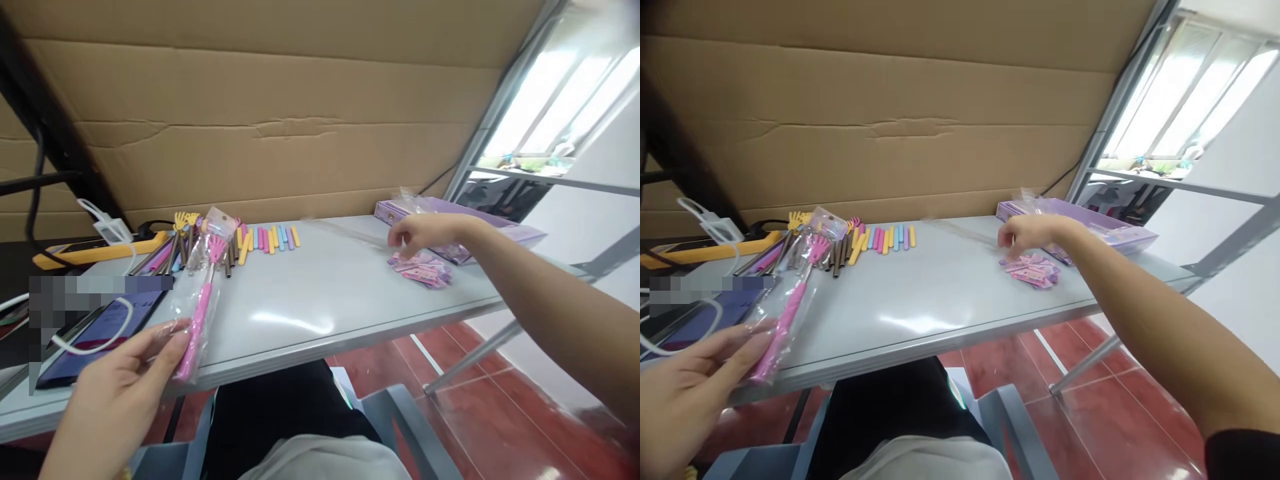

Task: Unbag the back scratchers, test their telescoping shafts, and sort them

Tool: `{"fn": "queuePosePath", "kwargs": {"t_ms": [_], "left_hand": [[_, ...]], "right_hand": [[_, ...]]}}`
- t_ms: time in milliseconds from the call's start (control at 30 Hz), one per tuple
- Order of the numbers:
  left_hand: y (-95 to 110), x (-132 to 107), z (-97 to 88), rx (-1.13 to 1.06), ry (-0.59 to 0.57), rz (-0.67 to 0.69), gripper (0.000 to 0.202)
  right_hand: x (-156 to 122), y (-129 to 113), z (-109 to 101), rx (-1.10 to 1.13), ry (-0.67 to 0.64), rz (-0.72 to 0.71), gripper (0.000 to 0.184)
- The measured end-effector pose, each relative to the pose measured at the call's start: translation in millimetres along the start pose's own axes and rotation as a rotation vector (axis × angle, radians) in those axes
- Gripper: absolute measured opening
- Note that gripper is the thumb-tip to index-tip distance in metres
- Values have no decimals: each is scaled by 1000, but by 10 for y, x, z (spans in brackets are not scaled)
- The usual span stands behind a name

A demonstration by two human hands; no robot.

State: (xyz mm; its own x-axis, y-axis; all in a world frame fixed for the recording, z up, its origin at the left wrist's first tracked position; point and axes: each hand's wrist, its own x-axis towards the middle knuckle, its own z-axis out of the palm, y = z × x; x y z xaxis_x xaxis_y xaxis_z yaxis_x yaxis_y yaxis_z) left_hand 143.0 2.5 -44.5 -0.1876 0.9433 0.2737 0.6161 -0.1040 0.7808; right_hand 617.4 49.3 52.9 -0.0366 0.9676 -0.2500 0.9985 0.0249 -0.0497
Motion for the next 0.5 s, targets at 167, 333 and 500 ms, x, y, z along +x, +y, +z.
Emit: {"fn": "queuePosePath", "kwargs": {"t_ms": [167, 333, 500], "left_hand": [[228, 161, 116, 45, -116, 14, 58], [280, 128, 200, -12, -209, 27, 49], [208, 107, 236, -122, -264, 46, 51]], "right_hand": [[-265, 200, 371, -7, 119, 62, 43], [-210, 229, 540, 72, 199, 53, 29], [-40, 258, 515, 168, 148, 87, 28]]}}
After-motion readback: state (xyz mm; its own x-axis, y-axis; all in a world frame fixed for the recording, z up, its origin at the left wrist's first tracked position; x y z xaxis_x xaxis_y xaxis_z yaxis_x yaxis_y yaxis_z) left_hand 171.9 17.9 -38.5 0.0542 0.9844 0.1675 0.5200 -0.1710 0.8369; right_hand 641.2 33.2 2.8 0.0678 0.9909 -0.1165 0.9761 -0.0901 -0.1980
